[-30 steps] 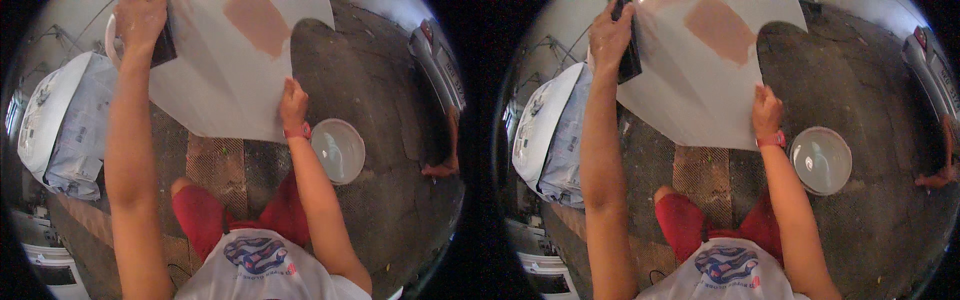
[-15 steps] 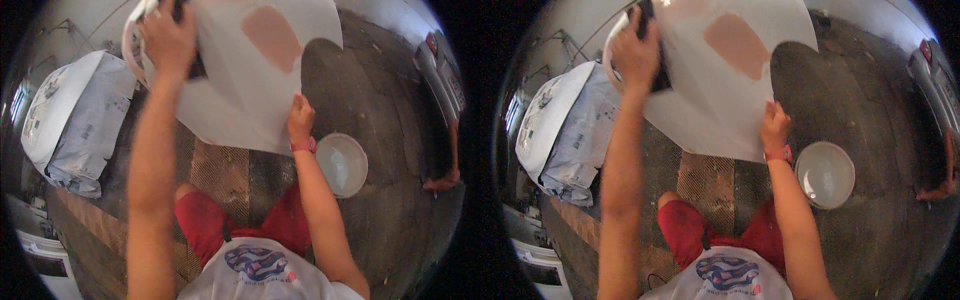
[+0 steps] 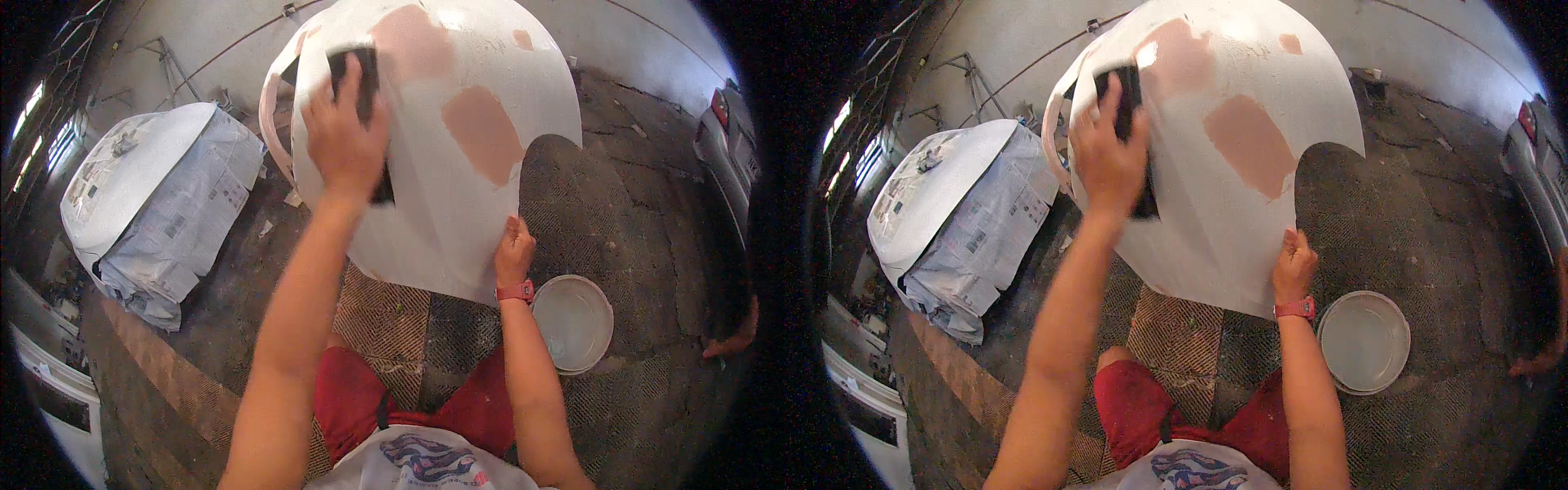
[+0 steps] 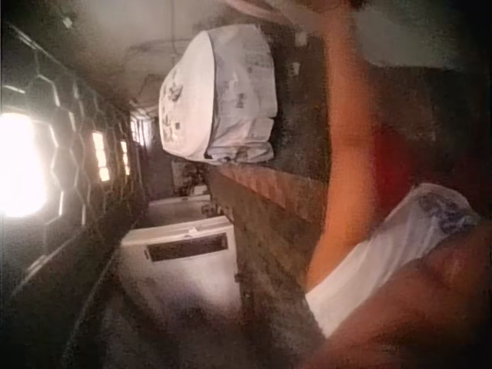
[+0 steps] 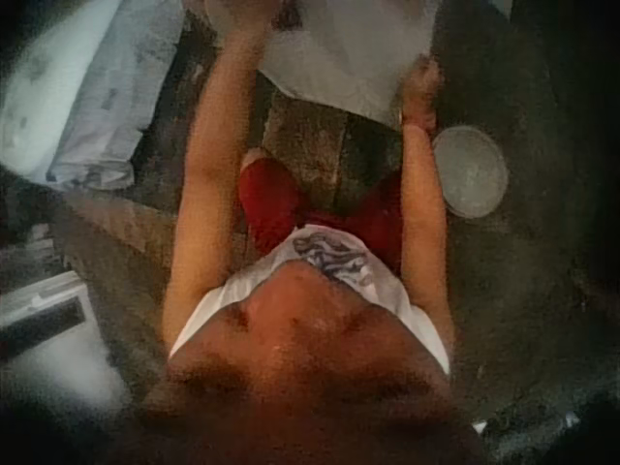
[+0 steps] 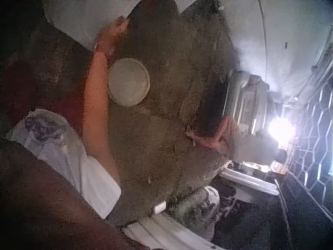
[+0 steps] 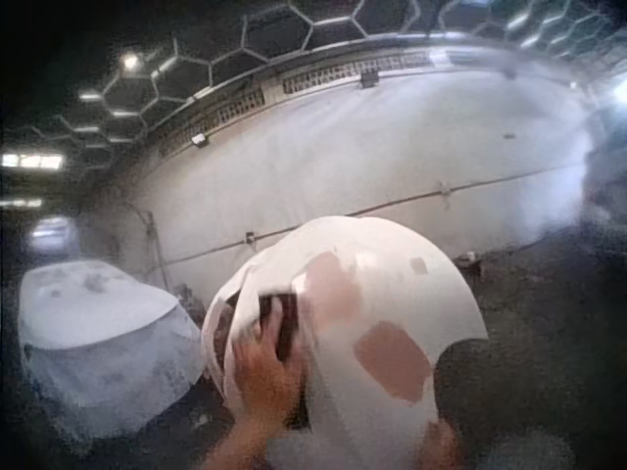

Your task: The person sands a white car fender with a sanding block, repeatedly dipping the block into a bucket of water. The person repositions the fender and continues sanding different areas.

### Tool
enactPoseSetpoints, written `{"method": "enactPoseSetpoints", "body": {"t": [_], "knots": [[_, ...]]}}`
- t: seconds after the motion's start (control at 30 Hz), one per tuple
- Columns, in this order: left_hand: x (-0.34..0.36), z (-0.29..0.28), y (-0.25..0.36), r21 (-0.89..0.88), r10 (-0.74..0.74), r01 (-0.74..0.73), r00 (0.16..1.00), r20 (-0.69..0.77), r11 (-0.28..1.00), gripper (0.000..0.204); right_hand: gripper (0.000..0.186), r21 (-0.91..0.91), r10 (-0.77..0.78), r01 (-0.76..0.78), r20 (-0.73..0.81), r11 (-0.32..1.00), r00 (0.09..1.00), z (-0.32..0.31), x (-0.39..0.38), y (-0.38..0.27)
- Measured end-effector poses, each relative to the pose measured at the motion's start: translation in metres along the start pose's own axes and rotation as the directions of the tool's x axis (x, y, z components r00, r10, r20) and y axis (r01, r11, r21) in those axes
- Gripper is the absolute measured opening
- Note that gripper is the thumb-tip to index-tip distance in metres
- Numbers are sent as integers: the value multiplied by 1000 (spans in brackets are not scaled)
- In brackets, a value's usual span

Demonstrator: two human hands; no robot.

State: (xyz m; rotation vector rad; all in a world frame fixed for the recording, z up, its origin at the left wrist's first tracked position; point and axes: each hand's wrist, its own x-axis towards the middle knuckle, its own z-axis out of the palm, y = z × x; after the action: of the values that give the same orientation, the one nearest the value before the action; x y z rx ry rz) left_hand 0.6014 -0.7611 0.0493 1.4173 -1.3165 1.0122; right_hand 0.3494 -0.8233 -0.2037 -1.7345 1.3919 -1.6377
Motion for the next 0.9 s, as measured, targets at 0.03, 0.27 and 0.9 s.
{"method": "enactPoseSetpoints", "body": {"t": [0.03,0.27,0.9], "knots": [[-34,-6,12,32,20,-21,999,43,999,67,58,-12,-6,6,-8,1000,1000,-3,2,5],[62,-8,-19,113,-94,77,983,158,991,63,59,27,-58,60,-63,998,996,11,-10,-12],[-345,-90,21,-160,-617,824,522,590,544,67,51,173,-72,-74,709,982,701,-21,-182,-45]]}}
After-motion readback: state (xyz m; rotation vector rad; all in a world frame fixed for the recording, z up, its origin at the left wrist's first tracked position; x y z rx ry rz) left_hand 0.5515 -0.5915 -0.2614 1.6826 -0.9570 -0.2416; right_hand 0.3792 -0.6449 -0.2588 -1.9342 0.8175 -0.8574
